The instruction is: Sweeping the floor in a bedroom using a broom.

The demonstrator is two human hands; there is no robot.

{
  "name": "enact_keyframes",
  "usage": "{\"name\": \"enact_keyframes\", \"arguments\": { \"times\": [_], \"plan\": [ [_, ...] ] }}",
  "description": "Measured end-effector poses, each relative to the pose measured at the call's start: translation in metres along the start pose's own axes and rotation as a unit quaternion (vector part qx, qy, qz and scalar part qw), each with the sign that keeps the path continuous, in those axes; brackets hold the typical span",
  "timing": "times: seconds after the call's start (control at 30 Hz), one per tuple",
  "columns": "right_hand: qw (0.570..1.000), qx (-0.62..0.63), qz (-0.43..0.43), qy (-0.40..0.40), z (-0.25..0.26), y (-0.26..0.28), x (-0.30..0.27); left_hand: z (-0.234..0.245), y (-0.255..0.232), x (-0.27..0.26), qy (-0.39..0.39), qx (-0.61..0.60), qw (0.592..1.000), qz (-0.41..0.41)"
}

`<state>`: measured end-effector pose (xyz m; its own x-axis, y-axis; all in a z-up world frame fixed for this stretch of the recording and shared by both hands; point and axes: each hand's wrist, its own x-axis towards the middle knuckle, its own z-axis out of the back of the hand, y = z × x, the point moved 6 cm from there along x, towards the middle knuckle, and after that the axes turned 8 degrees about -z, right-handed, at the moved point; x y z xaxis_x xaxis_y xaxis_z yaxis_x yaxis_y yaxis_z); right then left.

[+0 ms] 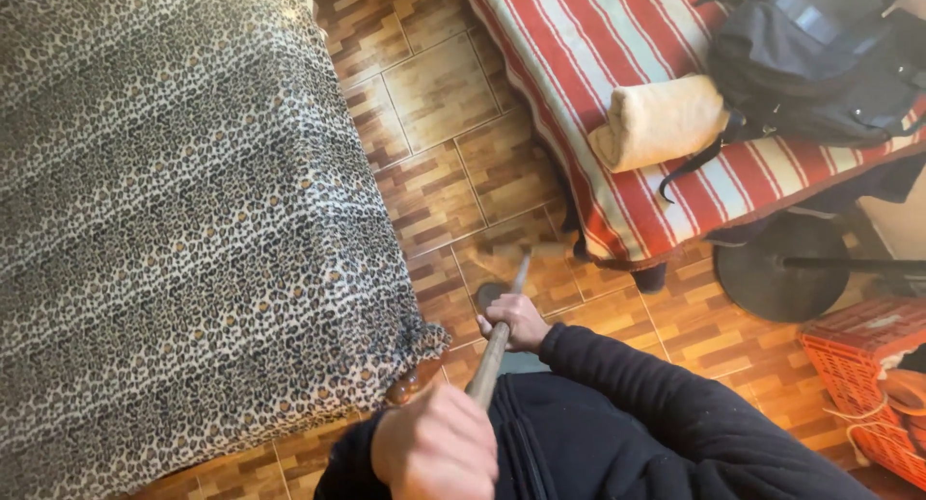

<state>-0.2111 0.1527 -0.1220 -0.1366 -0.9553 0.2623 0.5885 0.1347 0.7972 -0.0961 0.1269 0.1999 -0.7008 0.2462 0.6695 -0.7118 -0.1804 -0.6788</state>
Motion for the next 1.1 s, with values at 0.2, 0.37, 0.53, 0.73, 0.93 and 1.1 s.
{"name": "enact_keyframes", "arguments": {
  "times": [0.2,0.37,0.53,0.73,0.93,1.1],
  "plan": [
    [0.991,0.053,0.049,-0.112,0.037,-0.067,0.013,-0.093,0.055,0.006,-0.029,0.173,0.983,0.057],
    [0.991,-0.131,0.008,-0.007,0.02,-0.143,-0.015,-0.161,0.157,-0.065,-0.142,0.219,0.938,0.227],
    [0.983,-0.171,-0.062,0.011,0.022,-0.091,-0.071,-0.188,0.104,-0.052,-0.102,0.18,0.955,0.212],
    [1.0,0.008,-0.003,0.022,0.034,0.02,-0.123,-0.16,-0.025,0.03,-0.037,0.109,0.991,0.07],
    [0.988,0.05,0.144,0.028,0.044,0.064,-0.142,-0.167,-0.05,0.036,-0.031,0.019,0.999,-0.004],
    [0.99,-0.001,0.132,-0.048,0.043,0.007,-0.088,-0.185,-0.013,0.034,-0.015,0.062,0.998,-0.007]
  ]
}}
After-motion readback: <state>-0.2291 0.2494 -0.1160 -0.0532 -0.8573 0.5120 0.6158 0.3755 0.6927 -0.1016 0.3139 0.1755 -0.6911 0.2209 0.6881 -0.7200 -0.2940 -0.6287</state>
